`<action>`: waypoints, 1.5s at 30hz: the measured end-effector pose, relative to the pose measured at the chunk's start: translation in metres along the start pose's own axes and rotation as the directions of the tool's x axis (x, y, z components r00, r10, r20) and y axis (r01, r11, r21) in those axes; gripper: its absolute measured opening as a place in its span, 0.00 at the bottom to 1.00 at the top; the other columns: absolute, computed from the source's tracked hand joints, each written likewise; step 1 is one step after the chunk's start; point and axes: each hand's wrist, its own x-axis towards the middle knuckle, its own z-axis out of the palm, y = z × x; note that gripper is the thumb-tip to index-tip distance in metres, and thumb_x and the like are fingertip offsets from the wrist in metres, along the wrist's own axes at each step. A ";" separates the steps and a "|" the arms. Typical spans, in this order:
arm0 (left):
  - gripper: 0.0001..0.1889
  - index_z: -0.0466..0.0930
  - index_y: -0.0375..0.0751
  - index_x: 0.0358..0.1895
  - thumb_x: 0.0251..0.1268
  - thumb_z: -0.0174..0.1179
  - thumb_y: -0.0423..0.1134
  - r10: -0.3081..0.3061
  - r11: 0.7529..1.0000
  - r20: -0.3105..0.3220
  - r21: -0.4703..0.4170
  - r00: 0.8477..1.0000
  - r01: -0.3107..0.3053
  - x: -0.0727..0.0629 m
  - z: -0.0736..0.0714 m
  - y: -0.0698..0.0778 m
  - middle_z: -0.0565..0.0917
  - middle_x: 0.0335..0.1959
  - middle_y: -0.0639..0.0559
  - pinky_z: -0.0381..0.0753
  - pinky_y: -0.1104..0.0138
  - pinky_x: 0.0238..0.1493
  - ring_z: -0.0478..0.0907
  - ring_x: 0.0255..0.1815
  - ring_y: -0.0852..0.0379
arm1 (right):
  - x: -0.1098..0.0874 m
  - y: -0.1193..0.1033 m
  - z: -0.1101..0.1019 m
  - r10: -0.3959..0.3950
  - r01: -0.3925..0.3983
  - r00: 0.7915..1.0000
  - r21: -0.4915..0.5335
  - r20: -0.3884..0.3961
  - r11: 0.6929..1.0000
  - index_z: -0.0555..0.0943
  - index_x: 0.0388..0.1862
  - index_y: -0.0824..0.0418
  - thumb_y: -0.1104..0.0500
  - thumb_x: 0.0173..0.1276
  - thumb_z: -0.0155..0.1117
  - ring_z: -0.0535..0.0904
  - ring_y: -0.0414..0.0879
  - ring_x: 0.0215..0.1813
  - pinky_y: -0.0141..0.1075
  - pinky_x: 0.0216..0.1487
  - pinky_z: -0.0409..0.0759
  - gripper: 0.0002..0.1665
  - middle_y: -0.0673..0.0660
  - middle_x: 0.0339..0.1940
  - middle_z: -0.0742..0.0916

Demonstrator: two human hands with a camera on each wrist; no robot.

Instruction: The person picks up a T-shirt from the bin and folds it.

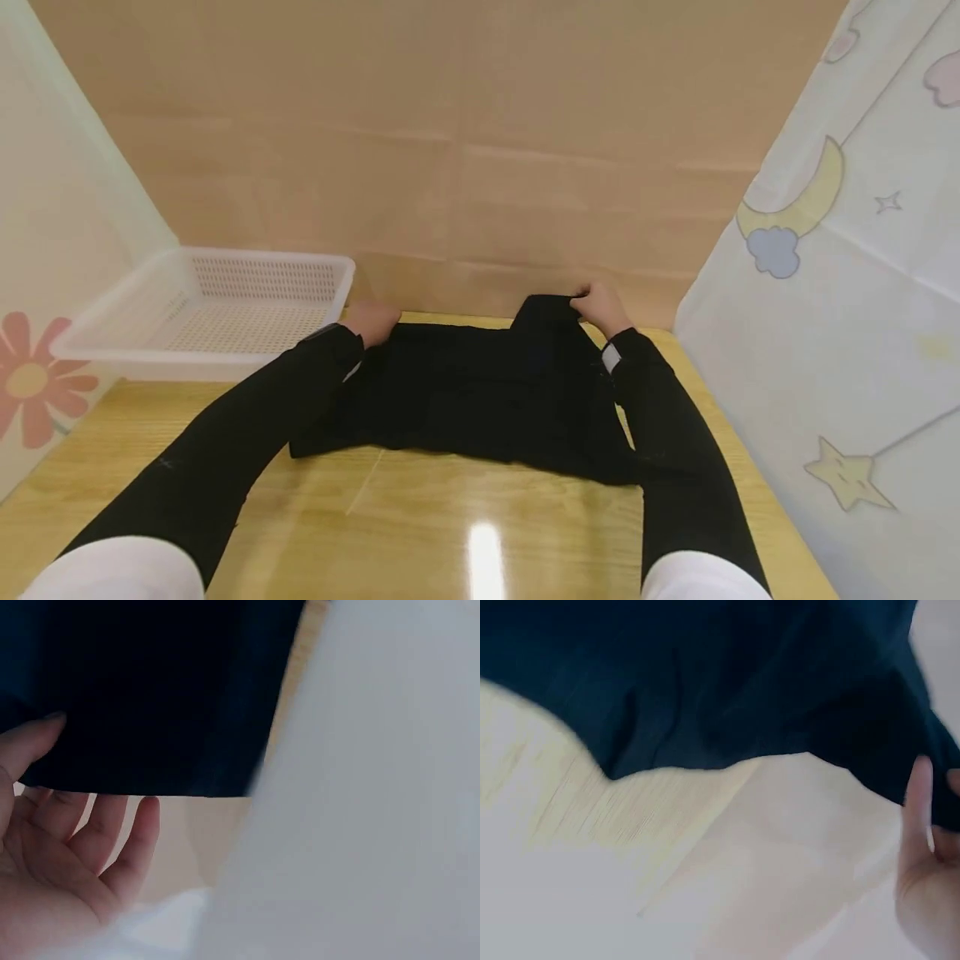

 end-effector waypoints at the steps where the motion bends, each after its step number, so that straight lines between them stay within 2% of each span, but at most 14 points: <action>1: 0.15 0.75 0.42 0.22 0.70 0.52 0.29 -0.001 1.000 -0.015 0.017 1.000 0.001 -0.002 -0.003 0.000 0.77 0.24 0.45 0.77 0.52 0.32 0.77 0.28 0.48 | -0.003 0.001 -0.005 -0.004 0.004 1.000 0.039 -0.004 0.999 0.73 0.55 0.81 0.66 0.71 0.50 0.80 0.67 0.49 0.50 0.50 0.80 0.20 0.76 0.53 0.77; 8: 0.19 0.67 0.44 0.17 0.69 0.52 0.25 0.025 0.997 0.019 0.078 1.000 -0.026 -0.035 -0.024 0.007 0.71 0.18 0.48 0.68 0.58 0.24 0.69 0.22 0.52 | -0.044 0.017 -0.024 -0.133 0.131 0.991 0.090 0.018 0.987 0.81 0.48 0.76 0.64 0.73 0.55 0.80 0.50 0.48 0.46 0.55 0.75 0.15 0.69 0.48 0.83; 12: 0.23 0.60 0.45 0.14 0.67 0.52 0.23 0.058 0.994 0.052 0.088 0.997 -0.063 -0.052 -0.025 0.012 0.66 0.15 0.50 0.58 0.59 0.23 0.60 0.19 0.54 | -0.073 0.031 -0.023 -0.166 0.162 0.980 0.044 0.108 0.986 0.84 0.48 0.70 0.60 0.74 0.58 0.78 0.51 0.52 0.50 0.57 0.75 0.16 0.63 0.49 0.85; 16: 0.24 0.57 0.47 0.15 0.68 0.53 0.26 0.031 0.991 0.145 0.122 0.989 -0.049 -0.060 -0.021 0.017 0.60 0.15 0.52 0.51 0.60 0.24 0.54 0.20 0.56 | -0.094 0.040 -0.019 -0.201 0.200 0.964 0.024 0.175 0.979 0.86 0.46 0.67 0.61 0.73 0.59 0.78 0.49 0.54 0.43 0.54 0.77 0.12 0.61 0.50 0.86; 20: 0.17 0.68 0.47 0.21 0.71 0.54 0.30 -0.029 0.985 0.257 0.174 0.966 -0.017 -0.061 -0.016 0.021 0.64 0.19 0.52 0.53 0.61 0.22 0.56 0.20 0.57 | -0.106 0.045 -0.009 -0.265 0.261 0.932 0.050 0.246 0.964 0.87 0.42 0.68 0.68 0.68 0.61 0.80 0.48 0.51 0.32 0.49 0.78 0.09 0.62 0.47 0.86; 23: 0.09 0.79 0.45 0.32 0.71 0.55 0.31 -0.058 0.978 0.314 0.210 0.948 -0.010 -0.062 -0.011 0.021 0.73 0.23 0.48 0.64 0.59 0.22 0.64 0.20 0.55 | -0.111 0.047 0.000 -0.302 0.307 0.898 0.037 0.319 0.951 0.88 0.41 0.67 0.70 0.66 0.63 0.81 0.55 0.50 0.33 0.46 0.79 0.08 0.63 0.46 0.86; 25: 0.06 0.80 0.44 0.36 0.69 0.55 0.30 -0.073 0.974 0.329 0.228 0.941 -0.004 -0.063 -0.008 0.020 0.75 0.26 0.47 0.64 0.58 0.24 0.64 0.22 0.55 | -0.114 0.047 0.006 -0.301 0.321 0.885 0.002 0.355 0.947 0.88 0.41 0.66 0.70 0.66 0.64 0.79 0.59 0.51 0.35 0.45 0.79 0.09 0.62 0.46 0.86; 29: 0.08 0.76 0.44 0.31 0.67 0.56 0.27 -0.097 0.965 0.281 0.263 0.955 0.021 -0.064 -0.001 0.016 0.69 0.22 0.49 0.57 0.58 0.25 0.56 0.22 0.55 | -0.118 0.048 0.016 -0.306 0.367 0.874 -0.100 0.379 0.925 0.89 0.40 0.64 0.69 0.64 0.66 0.78 0.62 0.52 0.40 0.45 0.80 0.08 0.60 0.46 0.85; 33: 0.17 0.63 0.47 0.23 0.67 0.56 0.27 -0.154 0.955 0.181 0.278 0.971 0.100 -0.060 0.004 0.013 0.53 0.18 0.54 0.47 0.61 0.24 0.44 0.21 0.57 | -0.119 0.047 0.020 -0.340 0.422 0.866 -0.170 0.366 0.891 0.89 0.38 0.63 0.70 0.63 0.67 0.79 0.61 0.50 0.46 0.45 0.80 0.08 0.58 0.43 0.84; 36: 0.19 0.61 0.47 0.21 0.69 0.55 0.29 -0.201 0.959 0.113 0.227 0.973 0.172 -0.055 0.001 0.013 0.51 0.18 0.54 0.45 0.63 0.23 0.45 0.21 0.59 | -0.121 0.047 0.021 -0.344 0.433 0.866 -0.198 0.363 0.879 0.89 0.37 0.63 0.70 0.62 0.67 0.79 0.61 0.49 0.48 0.45 0.80 0.08 0.58 0.43 0.84; 38: 0.17 0.68 0.46 0.21 0.69 0.56 0.29 -0.223 0.963 0.097 0.179 0.970 0.203 -0.052 -0.004 0.014 0.58 0.17 0.52 0.52 0.66 0.18 0.54 0.18 0.59 | -0.123 0.048 0.021 -0.323 0.406 0.881 -0.202 0.345 0.891 0.89 0.38 0.62 0.69 0.63 0.66 0.79 0.60 0.49 0.48 0.46 0.80 0.08 0.57 0.43 0.85; 40: 0.13 0.73 0.43 0.23 0.69 0.57 0.29 -0.238 0.967 0.104 0.121 0.966 0.225 -0.048 -0.007 0.013 0.57 0.18 0.52 0.52 0.66 0.18 0.54 0.18 0.59 | -0.126 0.049 0.020 -0.302 0.368 0.902 -0.182 0.309 0.912 0.89 0.38 0.61 0.68 0.64 0.66 0.80 0.58 0.49 0.45 0.46 0.80 0.08 0.57 0.43 0.86; 42: 0.14 0.71 0.44 0.22 0.68 0.57 0.28 -0.249 0.967 0.120 0.085 0.961 0.240 -0.047 -0.006 0.011 0.52 0.19 0.54 0.49 0.66 0.20 0.49 0.18 0.59 | -0.130 0.049 0.018 -0.295 0.340 0.918 -0.145 0.267 0.929 0.89 0.39 0.61 0.68 0.64 0.66 0.80 0.57 0.49 0.42 0.46 0.80 0.08 0.56 0.43 0.87; 45: 0.19 0.56 0.46 0.24 0.68 0.55 0.26 -0.269 0.963 0.165 0.053 0.949 0.264 -0.049 0.002 0.008 0.42 0.28 0.54 0.46 0.59 0.30 0.38 0.28 0.56 | -0.138 0.045 0.017 -0.284 0.317 0.925 -0.098 0.251 0.944 0.89 0.39 0.60 0.67 0.64 0.67 0.79 0.59 0.53 0.43 0.49 0.80 0.08 0.55 0.43 0.87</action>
